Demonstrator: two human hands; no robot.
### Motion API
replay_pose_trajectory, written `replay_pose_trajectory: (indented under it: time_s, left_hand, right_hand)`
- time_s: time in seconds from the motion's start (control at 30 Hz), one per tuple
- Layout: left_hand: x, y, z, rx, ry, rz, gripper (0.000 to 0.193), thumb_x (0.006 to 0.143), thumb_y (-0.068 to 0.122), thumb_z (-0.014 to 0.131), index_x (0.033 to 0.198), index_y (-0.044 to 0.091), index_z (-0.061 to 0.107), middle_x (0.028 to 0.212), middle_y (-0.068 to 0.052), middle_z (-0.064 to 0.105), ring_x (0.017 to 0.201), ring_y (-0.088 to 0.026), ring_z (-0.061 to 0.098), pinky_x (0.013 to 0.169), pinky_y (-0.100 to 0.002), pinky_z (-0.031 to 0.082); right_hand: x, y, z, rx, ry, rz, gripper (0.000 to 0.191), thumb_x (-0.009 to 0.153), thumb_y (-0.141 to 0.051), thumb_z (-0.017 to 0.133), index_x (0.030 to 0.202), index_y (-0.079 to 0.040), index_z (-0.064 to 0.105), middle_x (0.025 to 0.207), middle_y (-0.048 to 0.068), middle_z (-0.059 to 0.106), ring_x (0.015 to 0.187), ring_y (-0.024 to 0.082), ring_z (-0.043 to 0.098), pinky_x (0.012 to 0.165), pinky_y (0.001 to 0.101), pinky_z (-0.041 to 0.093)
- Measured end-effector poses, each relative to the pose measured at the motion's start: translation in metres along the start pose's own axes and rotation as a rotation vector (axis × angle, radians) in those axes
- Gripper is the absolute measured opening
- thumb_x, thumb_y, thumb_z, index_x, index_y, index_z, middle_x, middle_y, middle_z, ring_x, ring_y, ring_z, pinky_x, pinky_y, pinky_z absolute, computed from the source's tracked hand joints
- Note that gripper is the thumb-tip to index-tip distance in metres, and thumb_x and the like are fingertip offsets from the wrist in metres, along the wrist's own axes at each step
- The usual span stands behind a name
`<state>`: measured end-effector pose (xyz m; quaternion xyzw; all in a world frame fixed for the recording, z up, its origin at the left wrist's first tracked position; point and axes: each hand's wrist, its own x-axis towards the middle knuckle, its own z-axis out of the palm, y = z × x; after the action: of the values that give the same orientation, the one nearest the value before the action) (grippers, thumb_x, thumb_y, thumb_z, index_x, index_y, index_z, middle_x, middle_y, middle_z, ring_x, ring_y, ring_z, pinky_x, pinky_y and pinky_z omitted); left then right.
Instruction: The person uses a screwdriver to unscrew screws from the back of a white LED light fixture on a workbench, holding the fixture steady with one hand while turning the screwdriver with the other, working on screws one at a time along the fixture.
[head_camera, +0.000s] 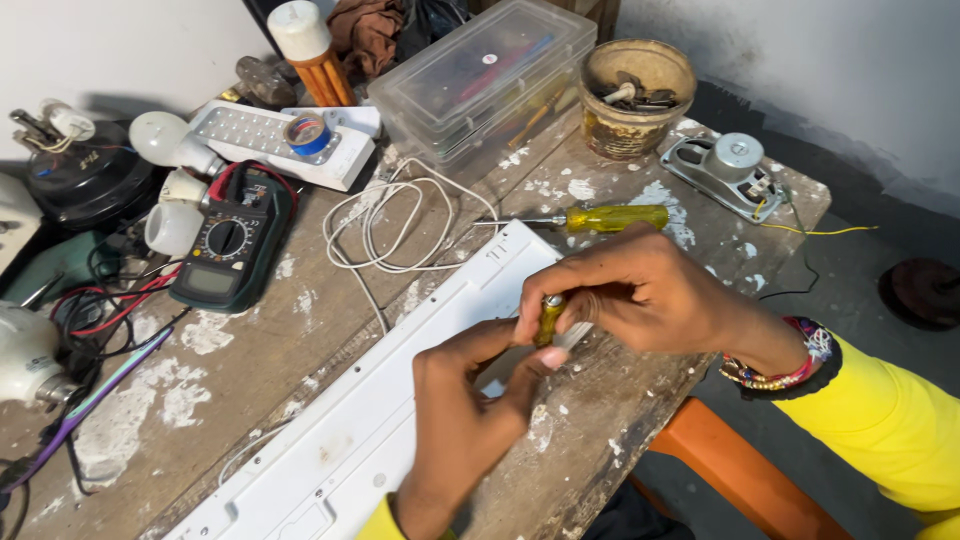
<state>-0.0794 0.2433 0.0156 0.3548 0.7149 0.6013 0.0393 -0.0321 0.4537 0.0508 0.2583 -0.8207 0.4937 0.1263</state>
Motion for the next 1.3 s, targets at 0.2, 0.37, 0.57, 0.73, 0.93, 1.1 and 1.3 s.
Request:
replay_pose_trajectory:
  time_s: [0.2, 0.37, 0.57, 0.73, 0.93, 1.1, 1.3]
  left_hand:
    - [-0.008, 0.007, 0.015, 0.106, 0.107, -0.084, 0.013, 0.081, 0.008, 0.077, 0.093, 0.003, 0.079, 0.073, -0.015, 0.074, 0.054, -0.021, 0.066, 0.056, -0.031, 0.051]
    - [-0.001, 0.001, 0.014, 0.112, 0.038, -0.104, 0.012, 0.080, 0.003, 0.074, 0.091, 0.003, 0.079, 0.067, -0.015, 0.072, 0.048, -0.022, 0.061, 0.052, -0.032, 0.049]
    - [0.001, -0.007, 0.009, 0.097, -0.073, -0.112, 0.019, 0.078, -0.001, 0.072, 0.094, 0.004, 0.081, 0.063, -0.016, 0.070, 0.048, -0.016, 0.057, 0.049, -0.030, 0.045]
    - [0.009, -0.017, 0.005, -0.041, -0.128, -0.086, 0.027, 0.078, -0.006, 0.069, 0.101, 0.004, 0.079, 0.075, -0.009, 0.078, 0.066, -0.001, 0.067, 0.054, -0.021, 0.051]
    - [0.009, -0.019, 0.006, -0.045, -0.173, -0.196, 0.029, 0.080, -0.008, 0.070, 0.102, 0.005, 0.082, 0.067, -0.005, 0.077, 0.059, 0.000, 0.053, 0.048, -0.021, 0.040]
    - [0.012, -0.021, 0.006, -0.092, -0.188, -0.193, 0.027, 0.082, -0.009, 0.070, 0.102, 0.005, 0.083, 0.071, -0.004, 0.080, 0.060, 0.001, 0.050, 0.049, -0.021, 0.040]
    - [0.013, -0.027, 0.008, -0.128, -0.210, -0.191, 0.025, 0.084, -0.008, 0.071, 0.103, 0.003, 0.082, 0.076, -0.006, 0.081, 0.065, -0.001, 0.058, 0.054, -0.022, 0.048]
  right_hand:
    - [-0.005, -0.001, 0.011, -0.053, 0.094, -0.037, 0.034, 0.088, 0.020, 0.058, 0.109, 0.000, 0.075, 0.094, 0.006, 0.081, 0.083, 0.013, 0.083, 0.076, 0.0232, 0.069]
    - [-0.013, -0.012, 0.025, -0.197, 0.268, -0.012, 0.041, 0.080, 0.020, 0.052, 0.110, 0.002, 0.074, 0.093, 0.006, 0.080, 0.081, 0.014, 0.082, 0.077, 0.0244, 0.067]
    - [-0.020, -0.027, 0.044, -0.265, 0.429, 0.047, 0.037, 0.084, 0.019, 0.053, 0.110, 0.002, 0.074, 0.090, 0.005, 0.079, 0.077, 0.010, 0.079, 0.077, 0.0227, 0.066]
    - [-0.018, -0.036, 0.057, -0.338, 0.520, 0.091, 0.033, 0.087, 0.018, 0.055, 0.110, 0.002, 0.073, 0.089, 0.004, 0.078, 0.078, 0.008, 0.078, 0.072, 0.0181, 0.059]
    - [-0.019, -0.041, 0.062, -0.336, 0.570, 0.101, 0.034, 0.088, 0.019, 0.054, 0.114, 0.004, 0.071, 0.091, 0.005, 0.077, 0.084, 0.006, 0.076, 0.073, 0.0176, 0.056]
    - [-0.018, -0.038, 0.068, -0.349, 0.613, 0.123, 0.027, 0.093, 0.017, 0.058, 0.113, 0.003, 0.071, 0.089, 0.004, 0.076, 0.083, 0.004, 0.072, 0.072, 0.0175, 0.055]
    - [-0.018, -0.036, 0.071, -0.243, 0.643, 0.135, 0.028, 0.095, 0.017, 0.056, 0.116, 0.005, 0.070, 0.095, 0.004, 0.075, 0.087, 0.004, 0.066, 0.075, 0.0173, 0.055]
